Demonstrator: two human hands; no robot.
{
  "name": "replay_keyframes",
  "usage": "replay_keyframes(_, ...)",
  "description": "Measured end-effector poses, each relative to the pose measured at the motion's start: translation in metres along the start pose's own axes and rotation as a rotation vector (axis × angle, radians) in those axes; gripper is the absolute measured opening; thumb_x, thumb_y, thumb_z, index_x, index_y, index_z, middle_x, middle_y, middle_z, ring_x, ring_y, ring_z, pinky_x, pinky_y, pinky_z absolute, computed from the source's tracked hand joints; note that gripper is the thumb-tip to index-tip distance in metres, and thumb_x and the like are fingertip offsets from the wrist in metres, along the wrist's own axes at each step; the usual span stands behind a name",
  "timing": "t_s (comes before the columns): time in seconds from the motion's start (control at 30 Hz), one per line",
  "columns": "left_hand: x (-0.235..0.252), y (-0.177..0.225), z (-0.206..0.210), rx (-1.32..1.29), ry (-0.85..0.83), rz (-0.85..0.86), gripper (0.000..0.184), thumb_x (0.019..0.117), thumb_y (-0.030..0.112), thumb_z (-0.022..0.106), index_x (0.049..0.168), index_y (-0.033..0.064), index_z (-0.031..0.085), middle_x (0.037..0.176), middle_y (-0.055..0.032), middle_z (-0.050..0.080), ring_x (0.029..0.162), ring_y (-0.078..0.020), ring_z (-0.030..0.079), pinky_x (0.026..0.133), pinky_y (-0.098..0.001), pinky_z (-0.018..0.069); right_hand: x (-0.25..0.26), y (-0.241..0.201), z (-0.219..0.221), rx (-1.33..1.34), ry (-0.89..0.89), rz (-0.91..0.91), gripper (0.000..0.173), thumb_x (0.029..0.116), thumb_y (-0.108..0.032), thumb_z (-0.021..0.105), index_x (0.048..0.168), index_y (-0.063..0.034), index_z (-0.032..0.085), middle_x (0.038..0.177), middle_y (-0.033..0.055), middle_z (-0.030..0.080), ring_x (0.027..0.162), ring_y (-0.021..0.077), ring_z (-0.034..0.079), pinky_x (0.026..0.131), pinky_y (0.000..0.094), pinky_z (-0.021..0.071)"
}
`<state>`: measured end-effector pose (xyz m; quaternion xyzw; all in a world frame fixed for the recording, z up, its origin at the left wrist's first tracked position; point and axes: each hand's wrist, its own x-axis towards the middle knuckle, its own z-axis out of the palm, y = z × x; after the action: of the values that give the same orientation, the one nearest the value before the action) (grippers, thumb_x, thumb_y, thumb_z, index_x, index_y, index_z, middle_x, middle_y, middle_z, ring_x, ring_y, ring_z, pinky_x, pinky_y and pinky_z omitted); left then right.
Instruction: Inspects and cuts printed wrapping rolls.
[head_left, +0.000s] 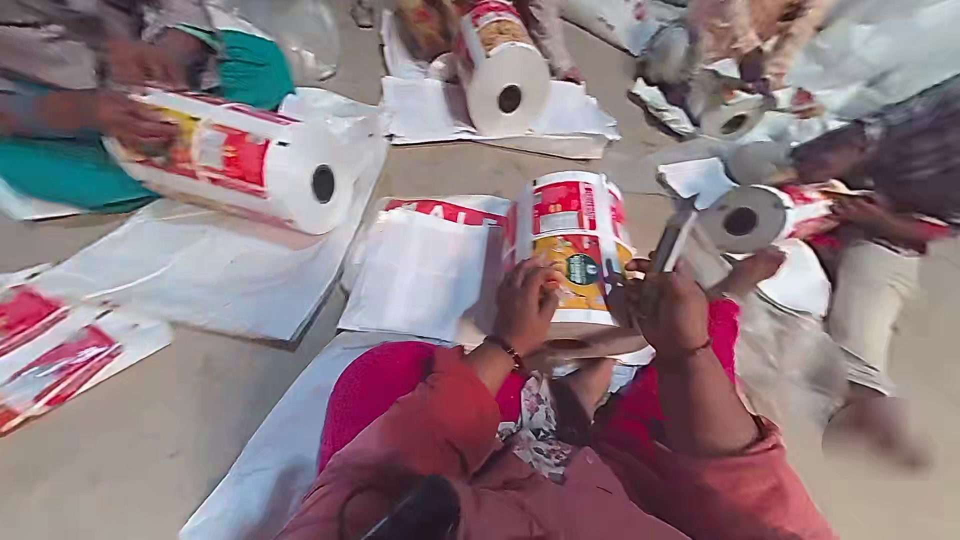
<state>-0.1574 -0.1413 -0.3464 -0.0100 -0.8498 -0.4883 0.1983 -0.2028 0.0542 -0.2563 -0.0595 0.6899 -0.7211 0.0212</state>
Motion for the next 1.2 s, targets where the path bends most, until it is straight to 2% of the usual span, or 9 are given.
replay_keyframes(0.1, 0.002, -0.003, -0.002, 0.004, 0.013, -0.004, 0.033, 0.1016, 0.029, 0.056, 0.127, 0.0134, 0.069, 0.15, -0.0129, 0.052, 0.145, -0.0304, 0.043, 0.119, -0.0557, 0.0347, 0.032, -0.016, -0.016, -0.295, 0.062, 0.075, 0.03, 0.1028, -0.018, 0.047, 0.131, -0.0088, 0.051, 0.104, 0.0062, 0.064, 0.067, 0.0139, 0.061, 0.057, 0.0332, 0.0543)
replay_keyframes(0.2, 0.001, 0.0, -0.002, 0.049, -0.011, -0.056, 0.038, 0.1013, 0.033, 0.055, 0.133, 0.0144, 0.065, 0.155, -0.0107, 0.048, 0.147, -0.03, 0.04, 0.119, -0.0569, 0.0332, 0.074, -0.03, -0.018, -0.639, 0.001, 0.143, 0.033, 0.1036, -0.018, 0.053, 0.134, -0.0033, 0.054, 0.103, 0.0138, 0.067, 0.073, 0.0213, 0.067, 0.065, 0.0419, 0.059)
replay_keyframes(0.33, 0.004, 0.002, -0.001, 0.104, -0.038, -0.071, 0.043, 0.1015, 0.038, 0.054, 0.138, 0.0153, 0.061, 0.156, -0.0091, 0.047, 0.147, -0.0297, 0.04, 0.118, -0.0572, 0.0331, 0.133, -0.035, 0.002, -0.952, -0.079, 0.214, 0.051, 0.1066, -0.018, 0.05, 0.156, -0.0164, 0.038, 0.105, 0.0139, 0.071, 0.068, 0.0218, 0.068, 0.06, 0.0408, 0.0588)
replay_keyframes(0.4, 0.004, 0.001, 0.0, 0.11, -0.031, -0.063, 0.043, 0.1016, 0.04, 0.053, 0.137, 0.0166, 0.061, 0.157, -0.0071, 0.046, 0.147, -0.0288, 0.041, 0.118, -0.057, 0.0333, 0.158, -0.038, 0.01, -1.045, -0.102, 0.208, 0.054, 0.1068, -0.019, 0.05, 0.158, -0.0205, 0.035, 0.107, 0.0167, 0.072, 0.07, 0.0255, 0.07, 0.062, 0.0441, 0.0598)
replay_keyframes(0.5, 0.001, 0.001, 0.001, 0.106, -0.022, -0.077, 0.043, 0.1009, 0.04, 0.053, 0.137, 0.0171, 0.062, 0.157, -0.0069, 0.047, 0.148, -0.0294, 0.04, 0.119, -0.0573, 0.0318, 0.182, -0.048, 0.021, -1.124, -0.106, 0.197, 0.054, 0.1024, -0.014, 0.056, 0.154, -0.0226, 0.044, 0.108, 0.0173, 0.07, 0.072, 0.0275, 0.07, 0.064, 0.0459, 0.0601)
replay_keyframes(0.67, 0.003, 0.0, 0.001, 0.1, -0.014, -0.065, 0.044, 0.0996, 0.04, 0.053, 0.137, 0.018, 0.063, 0.155, -0.0081, 0.049, 0.146, -0.0312, 0.041, 0.117, -0.058, 0.033, 0.199, -0.063, 0.04, -1.282, -0.187, 0.199, 0.043, 0.1066, -0.019, 0.052, 0.15, -0.0182, 0.051, 0.107, 0.017, 0.071, 0.072, 0.0248, 0.07, 0.066, 0.0434, 0.0596)
replay_keyframes(0.8, 0.001, -0.001, 0.002, 0.095, 0.007, -0.06, 0.043, 0.0989, 0.04, 0.054, 0.135, 0.0195, 0.064, 0.155, -0.0064, 0.05, 0.146, -0.0305, 0.042, 0.116, -0.0581, 0.0347, 0.206, -0.062, 0.05, -1.4, -0.234, 0.259, 0.043, 0.1059, -0.017, 0.05, 0.148, -0.0159, 0.052, 0.107, 0.0164, 0.071, 0.07, 0.0227, 0.069, 0.065, 0.0405, 0.0585)
replay_keyframes(0.93, 0.001, 0.0, 0.0, 0.079, 0.0, -0.076, 0.044, 0.0992, 0.04, 0.053, 0.136, 0.0195, 0.063, 0.155, -0.0062, 0.05, 0.146, -0.0313, 0.042, 0.115, -0.0591, 0.0344, 0.202, -0.073, 0.06, -1.464, -0.268, 0.288, 0.039, 0.106, -0.016, 0.05, 0.144, -0.0137, 0.055, 0.106, 0.0172, 0.071, 0.073, 0.0257, 0.068, 0.068, 0.0444, 0.0577)
replay_keyframes(1.2, 0.001, 0.0, 0.001, 0.074, 0.0, -0.068, 0.043, 0.0988, 0.04, 0.054, 0.136, 0.0195, 0.063, 0.155, -0.0051, 0.049, 0.146, -0.0294, 0.042, 0.117, -0.0578, 0.0331, 0.205, -0.059, 0.052, -1.404, -0.215, 0.262, 0.043, 0.1061, -0.019, 0.049, 0.149, -0.0169, 0.051, 0.106, 0.0168, 0.071, 0.072, 0.0257, 0.069, 0.068, 0.0451, 0.0582)
